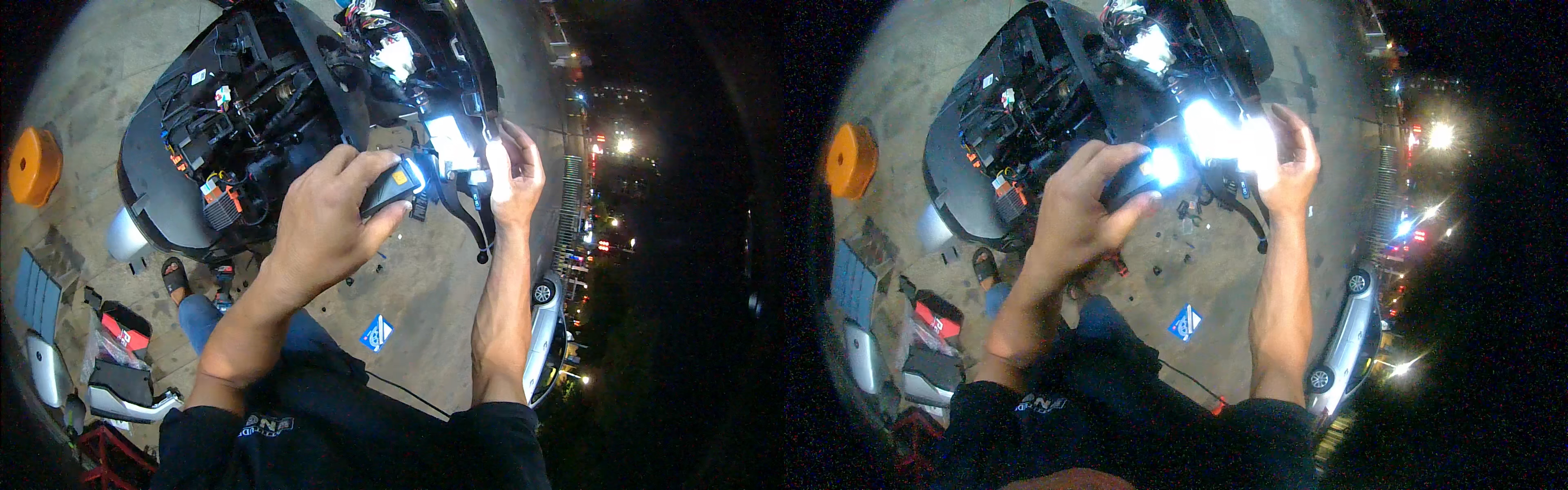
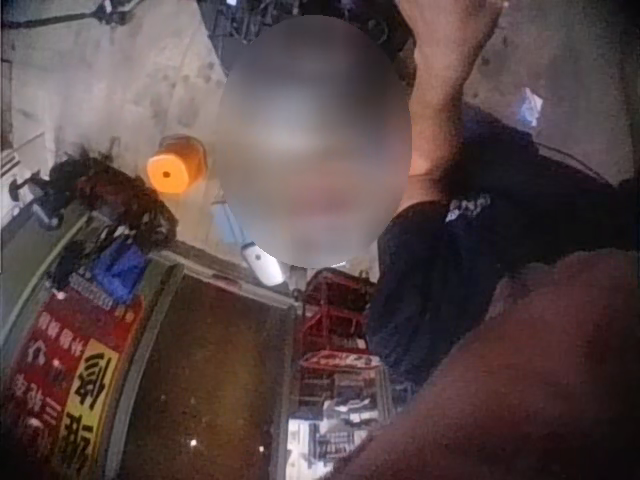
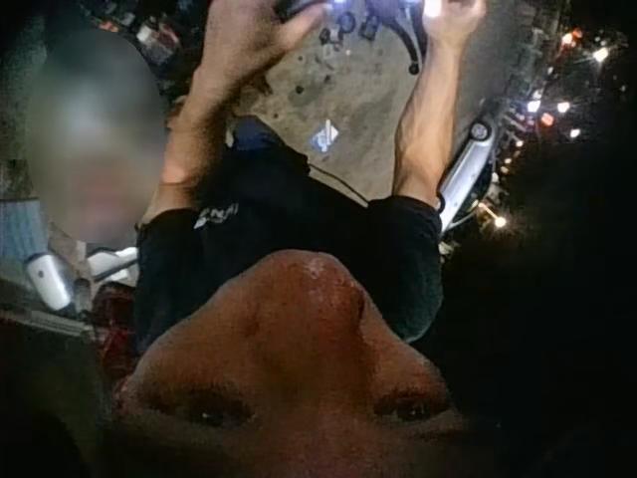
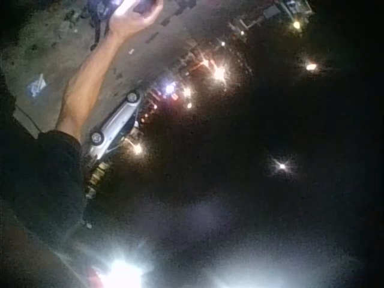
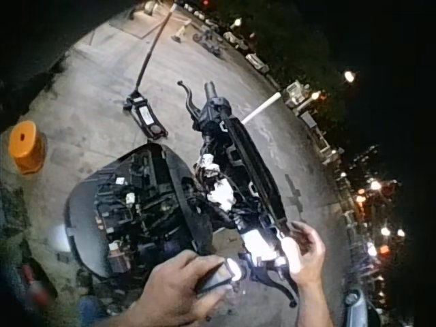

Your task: The person uses a flashlight and a screwdriver to work on the internal components of a scooter. They repeatedly adjust the flashlight to illuminate different areas and use the screwdriver to manipulate parts within the scooter's body.

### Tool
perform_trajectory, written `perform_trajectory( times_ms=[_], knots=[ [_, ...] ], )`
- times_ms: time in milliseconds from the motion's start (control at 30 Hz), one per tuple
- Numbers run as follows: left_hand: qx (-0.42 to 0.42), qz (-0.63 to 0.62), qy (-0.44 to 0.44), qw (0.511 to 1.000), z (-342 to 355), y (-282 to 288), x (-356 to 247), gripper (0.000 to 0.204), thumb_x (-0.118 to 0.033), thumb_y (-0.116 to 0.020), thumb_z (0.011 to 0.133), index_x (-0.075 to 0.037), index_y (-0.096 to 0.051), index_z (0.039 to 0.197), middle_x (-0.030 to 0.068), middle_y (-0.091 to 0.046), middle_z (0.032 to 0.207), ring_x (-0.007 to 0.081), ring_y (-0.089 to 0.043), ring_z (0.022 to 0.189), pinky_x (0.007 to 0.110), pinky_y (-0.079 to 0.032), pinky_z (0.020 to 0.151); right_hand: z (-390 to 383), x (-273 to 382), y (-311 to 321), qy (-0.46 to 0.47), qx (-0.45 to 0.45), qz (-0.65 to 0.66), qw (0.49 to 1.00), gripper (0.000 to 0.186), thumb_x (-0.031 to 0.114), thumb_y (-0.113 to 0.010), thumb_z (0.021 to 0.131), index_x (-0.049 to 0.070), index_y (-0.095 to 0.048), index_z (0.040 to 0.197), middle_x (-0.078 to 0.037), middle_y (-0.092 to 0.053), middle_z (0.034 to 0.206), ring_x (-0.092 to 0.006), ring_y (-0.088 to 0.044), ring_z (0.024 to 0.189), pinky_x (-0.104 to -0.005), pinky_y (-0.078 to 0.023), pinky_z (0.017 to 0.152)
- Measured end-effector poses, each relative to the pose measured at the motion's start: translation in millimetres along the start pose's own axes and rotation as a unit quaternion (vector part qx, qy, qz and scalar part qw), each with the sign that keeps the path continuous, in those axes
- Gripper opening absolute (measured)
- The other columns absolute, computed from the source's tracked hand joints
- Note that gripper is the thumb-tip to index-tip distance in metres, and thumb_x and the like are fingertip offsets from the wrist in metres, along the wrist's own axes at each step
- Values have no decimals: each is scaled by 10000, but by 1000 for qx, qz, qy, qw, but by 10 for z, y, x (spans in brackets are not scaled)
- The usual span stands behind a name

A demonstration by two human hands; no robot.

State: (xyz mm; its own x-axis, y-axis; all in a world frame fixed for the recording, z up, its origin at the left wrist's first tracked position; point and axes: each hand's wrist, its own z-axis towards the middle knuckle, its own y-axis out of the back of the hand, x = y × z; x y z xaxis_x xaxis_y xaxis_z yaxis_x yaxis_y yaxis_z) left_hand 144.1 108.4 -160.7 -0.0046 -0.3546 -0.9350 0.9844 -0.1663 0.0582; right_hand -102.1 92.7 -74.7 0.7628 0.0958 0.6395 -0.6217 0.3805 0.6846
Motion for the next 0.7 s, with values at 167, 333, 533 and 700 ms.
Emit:
perform_trajectory(
  times_ms=[167, 333, 533, 700],
  knots=[
    [-14, -5, 21, 1000, -14, -78, 32, 392, -168, -739, 717, -33, -616, 1064, 135, -563, 849, 315, -613, 759, 379, -497, 648, 4, -66, 52, -39, 16, 27, 999, 365, 72, -692, 811, -14, -589, 1150, -82, -648, 1024, -144, -611, 915, -281, -490, 820],
    [-21, -23, 73, 997, -115, -118, 164, 414, -156, -746, 706, -38, -618, 1082, 142, -577, 952, 314, -609, 834, 359, -499, 697, 43, -267, 146, -10, 46, 21, 999, 331, 65, -630, 837, -12, -604, 1158, -61, -639, 1024, -141, -598, 899, -247, -479, 787],
    [-42, -115, 99, 987, -351, -198, 325, 457, -93, -677, 738, -35, -557, 1175, 170, -548, 1038, 343, -606, 874, 397, -511, 734, 81, -372, 297, -75, -9, -18, 997, 392, 76, -526, 847, -51, -545, 1218, -156, -618, 1131, -202, -611, 968, -283, -492, 800],
    [-23, -209, 113, 971, -516, -335, 412, 456, -84, -652, 756, -37, -524, 1191, 178, -541, 1073, 369, -592, 918, 422, -510, 748, 82, -321, 327, -14, 52, 44, 998, 478, 221, -569, 895, -29, -428, 1277, -172, -623, 1061, -238, -651, 875, -319, -545, 713]
  ],
)
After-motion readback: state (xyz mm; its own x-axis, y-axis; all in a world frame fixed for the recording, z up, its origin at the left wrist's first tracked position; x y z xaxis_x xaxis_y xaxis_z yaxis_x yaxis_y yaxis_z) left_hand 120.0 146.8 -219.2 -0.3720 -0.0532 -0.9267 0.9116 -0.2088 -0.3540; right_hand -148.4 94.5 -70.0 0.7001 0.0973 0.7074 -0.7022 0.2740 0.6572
